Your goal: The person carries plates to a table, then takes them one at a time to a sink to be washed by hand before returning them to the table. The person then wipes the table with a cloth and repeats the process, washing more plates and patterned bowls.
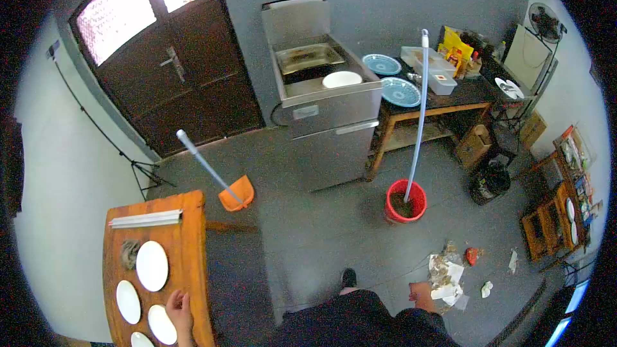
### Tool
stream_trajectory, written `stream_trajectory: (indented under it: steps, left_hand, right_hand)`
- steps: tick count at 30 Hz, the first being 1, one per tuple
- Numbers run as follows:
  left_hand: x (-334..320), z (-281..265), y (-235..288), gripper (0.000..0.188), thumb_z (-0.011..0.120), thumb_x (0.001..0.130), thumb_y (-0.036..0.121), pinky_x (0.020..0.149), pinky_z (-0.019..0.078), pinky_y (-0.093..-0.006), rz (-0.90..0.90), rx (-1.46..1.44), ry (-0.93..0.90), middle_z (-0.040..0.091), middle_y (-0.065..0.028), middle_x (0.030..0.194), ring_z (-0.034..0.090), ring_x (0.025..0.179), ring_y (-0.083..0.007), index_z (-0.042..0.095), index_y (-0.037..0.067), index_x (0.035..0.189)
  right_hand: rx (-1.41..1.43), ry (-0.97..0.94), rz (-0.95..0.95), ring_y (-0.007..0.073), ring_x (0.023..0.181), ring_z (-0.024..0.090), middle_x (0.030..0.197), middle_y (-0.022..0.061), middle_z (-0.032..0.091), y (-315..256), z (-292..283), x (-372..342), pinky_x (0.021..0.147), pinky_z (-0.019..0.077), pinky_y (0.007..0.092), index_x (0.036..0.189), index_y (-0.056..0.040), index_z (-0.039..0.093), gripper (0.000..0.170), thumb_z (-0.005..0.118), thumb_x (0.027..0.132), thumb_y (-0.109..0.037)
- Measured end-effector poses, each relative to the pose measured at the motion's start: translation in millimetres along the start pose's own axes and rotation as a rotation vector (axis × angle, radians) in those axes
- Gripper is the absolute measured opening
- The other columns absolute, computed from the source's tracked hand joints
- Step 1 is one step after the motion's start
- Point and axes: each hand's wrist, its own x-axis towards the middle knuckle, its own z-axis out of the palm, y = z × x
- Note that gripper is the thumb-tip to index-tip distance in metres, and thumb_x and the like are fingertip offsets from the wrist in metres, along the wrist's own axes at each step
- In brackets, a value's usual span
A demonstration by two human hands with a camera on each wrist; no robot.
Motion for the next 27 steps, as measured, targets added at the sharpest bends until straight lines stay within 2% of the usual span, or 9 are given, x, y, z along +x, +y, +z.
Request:
stream_trajectory:
  steps: [2, 6, 7, 9, 13, 18, 19, 24, 27]
  left_hand:
    - [9, 59, 27, 0.030, 0.065, 0.071, 0.008, 0.064, 0.0451, -0.0263, 0.061, 0.017, -0.111, 0.059, -0.0097, 0.083, 0.055, 0.072, -0.0147, 0.056, -0.002, 0.098]
    - [18, 166, 88, 0.032, 0.068, 0.068, 0.012, 0.064, 0.0463, -0.0271, 0.246, 0.080, -0.299, 0.060, -0.0110, 0.086, 0.058, 0.070, -0.0170, 0.057, 0.002, 0.097]
    - [18, 186, 99, 0.032, 0.068, 0.068, 0.013, 0.064, 0.0465, -0.0275, 0.302, 0.066, -0.341, 0.060, -0.0109, 0.086, 0.058, 0.070, -0.0175, 0.058, 0.003, 0.096]
    - [17, 214, 128, 0.032, 0.069, 0.067, 0.014, 0.063, 0.0467, -0.0280, 0.352, 0.130, -0.375, 0.060, -0.0106, 0.086, 0.058, 0.069, -0.0180, 0.058, 0.004, 0.096]
    - [34, 254, 124, 0.034, 0.069, 0.066, 0.014, 0.062, 0.0465, -0.0277, 0.321, 0.109, -0.425, 0.060, -0.0103, 0.085, 0.058, 0.068, -0.0175, 0.058, 0.004, 0.097]
    - [81, 289, 134, 0.031, 0.066, 0.070, 0.008, 0.063, 0.0450, -0.0243, 0.174, 0.055, -0.437, 0.059, -0.0055, 0.083, 0.054, 0.069, -0.0116, 0.056, 0.001, 0.098]
    - [97, 299, 135, 0.032, 0.067, 0.069, 0.008, 0.062, 0.0444, -0.0244, 0.170, 0.023, -0.419, 0.059, -0.0061, 0.084, 0.055, 0.068, -0.0117, 0.056, 0.002, 0.099]
    - [194, 367, 179, 0.032, 0.067, 0.069, 0.010, 0.062, 0.0431, -0.0249, 0.209, -0.109, -0.376, 0.059, -0.0067, 0.087, 0.056, 0.068, -0.0121, 0.056, 0.003, 0.098]
    - [262, 410, 206, 0.032, 0.066, 0.069, 0.010, 0.064, 0.0440, -0.0259, 0.312, -0.145, -0.334, 0.060, -0.0077, 0.086, 0.058, 0.071, -0.0139, 0.056, 0.003, 0.099]
  right_hand:
    - [0.300, 0.121, 0.135, 0.0253, 0.045, 0.057, 0.064, 0.0117, 0.059, 13, -18, -7, 0.040, 0.0443, 0.0382, 0.076, -0.0014, 0.054, 0.032, 0.041, 0.083, -0.030]
    - [0.645, 0.091, 0.094, 0.0246, 0.045, 0.056, 0.061, 0.0125, 0.057, 64, -53, 4, 0.043, 0.0392, 0.0394, 0.082, -0.0039, 0.052, 0.026, 0.049, 0.078, -0.030]
    - [0.529, 0.156, 0.211, 0.0253, 0.044, 0.055, 0.060, 0.0128, 0.057, 68, -58, 6, 0.043, 0.0387, 0.0418, 0.080, -0.0039, 0.052, 0.025, 0.050, 0.077, -0.029]
    - [0.641, 0.179, 0.113, 0.0261, 0.045, 0.055, 0.063, 0.0139, 0.058, 86, -63, 15, 0.043, 0.0390, 0.0439, 0.084, -0.0039, 0.050, 0.026, 0.050, 0.078, -0.029]
    - [0.627, 0.172, 0.245, 0.0279, 0.047, 0.057, 0.068, 0.0169, 0.059, 66, -93, 34, 0.044, 0.0420, 0.0418, 0.094, -0.0022, 0.046, 0.032, 0.052, 0.078, -0.029]
    - [0.472, 0.279, -0.093, 0.0197, 0.043, 0.054, 0.066, 0.0104, 0.059, -51, -145, 46, 0.038, 0.0401, 0.0306, 0.089, -0.0018, 0.053, 0.027, 0.055, 0.078, -0.026]
    - [0.702, 0.415, -0.177, 0.0177, 0.041, 0.051, 0.064, 0.0089, 0.058, -97, -155, 37, 0.038, 0.0396, 0.0297, 0.083, -0.0015, 0.055, 0.022, 0.056, 0.078, -0.023]
    - [0.503, 0.614, -0.679, 0.0119, 0.054, 0.052, 0.062, 0.0032, 0.053, -308, -249, 28, 0.047, 0.0438, 0.0251, 0.083, 0.0000, 0.053, 0.013, 0.058, 0.077, -0.011]
    - [0.572, 0.598, -0.976, 0.0112, 0.058, 0.053, 0.068, 0.0040, 0.055, -465, -285, -51, 0.053, 0.0455, 0.0246, 0.087, 0.0009, 0.053, 0.014, 0.058, 0.077, -0.008]
